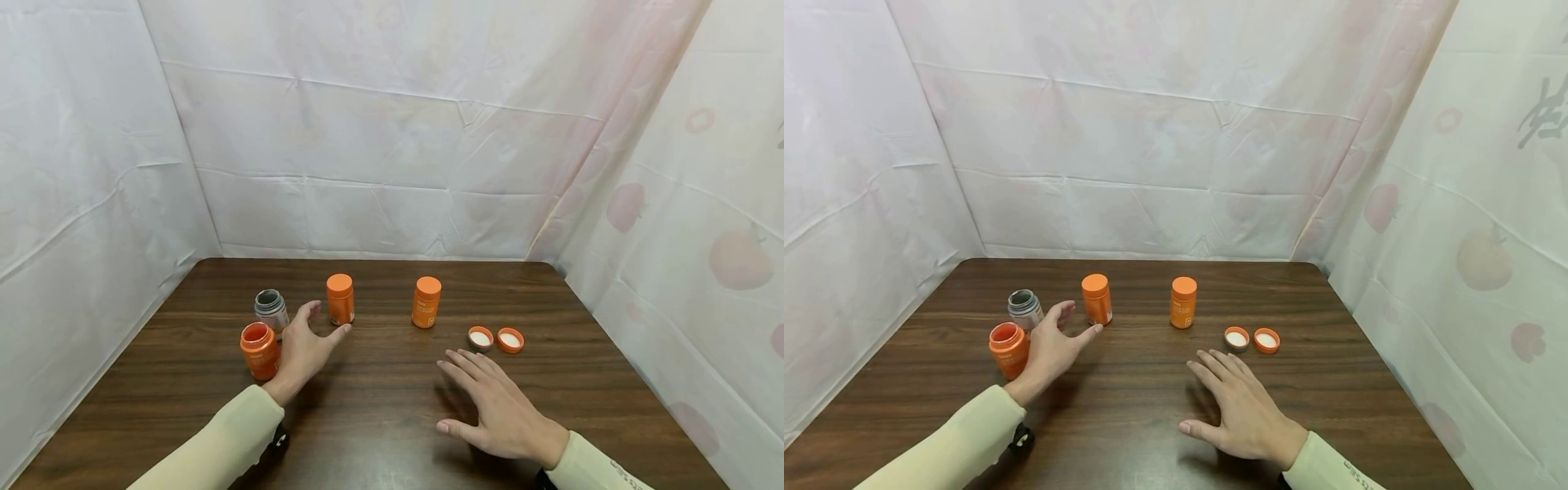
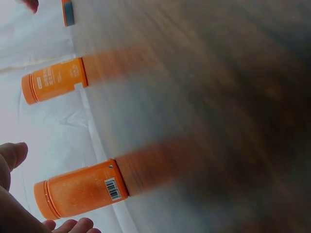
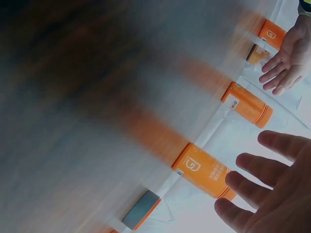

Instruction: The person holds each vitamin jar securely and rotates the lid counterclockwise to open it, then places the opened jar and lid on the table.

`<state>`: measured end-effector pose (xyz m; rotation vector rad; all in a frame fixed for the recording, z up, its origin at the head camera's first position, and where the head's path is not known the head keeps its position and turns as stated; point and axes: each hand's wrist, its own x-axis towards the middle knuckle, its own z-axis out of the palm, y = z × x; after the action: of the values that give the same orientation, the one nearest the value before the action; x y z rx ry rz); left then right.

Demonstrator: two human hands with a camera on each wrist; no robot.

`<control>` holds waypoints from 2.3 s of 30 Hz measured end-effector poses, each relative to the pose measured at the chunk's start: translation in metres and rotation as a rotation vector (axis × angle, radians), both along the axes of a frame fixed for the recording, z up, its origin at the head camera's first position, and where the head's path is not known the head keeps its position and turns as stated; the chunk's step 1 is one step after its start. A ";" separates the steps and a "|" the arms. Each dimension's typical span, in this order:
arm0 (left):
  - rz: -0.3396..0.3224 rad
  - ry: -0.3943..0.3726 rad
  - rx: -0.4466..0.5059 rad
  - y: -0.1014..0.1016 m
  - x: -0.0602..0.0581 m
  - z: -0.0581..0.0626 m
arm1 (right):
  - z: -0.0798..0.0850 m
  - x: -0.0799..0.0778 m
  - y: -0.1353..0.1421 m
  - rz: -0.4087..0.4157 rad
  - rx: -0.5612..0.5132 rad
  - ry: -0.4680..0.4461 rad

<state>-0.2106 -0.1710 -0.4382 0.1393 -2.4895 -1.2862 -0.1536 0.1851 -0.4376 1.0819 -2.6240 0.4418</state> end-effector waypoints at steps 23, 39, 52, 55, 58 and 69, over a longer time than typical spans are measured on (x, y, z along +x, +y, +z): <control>0.064 -0.070 0.054 0.003 -0.030 -0.003 | 0.001 0.001 -0.003 0.027 0.008 0.013; 0.075 -0.106 0.054 0.010 -0.043 -0.006 | -0.002 0.001 -0.003 0.075 0.041 0.024; 0.077 -0.109 0.069 0.010 -0.050 -0.005 | 0.000 0.006 -0.003 0.096 0.073 -0.011; 0.080 -0.115 0.076 0.009 -0.052 -0.005 | 0.000 0.007 -0.004 0.092 0.066 -0.009; 0.085 -0.125 0.083 0.009 -0.054 -0.005 | 0.001 0.008 -0.004 0.088 0.064 -0.012; 0.050 -0.116 0.100 0.008 -0.058 -0.008 | 0.001 0.007 -0.005 0.081 0.066 -0.005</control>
<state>-0.2685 -0.1629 -0.4460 0.3065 -2.4997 -1.4204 -0.1470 0.1803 -0.4364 1.2132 -2.6228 0.3773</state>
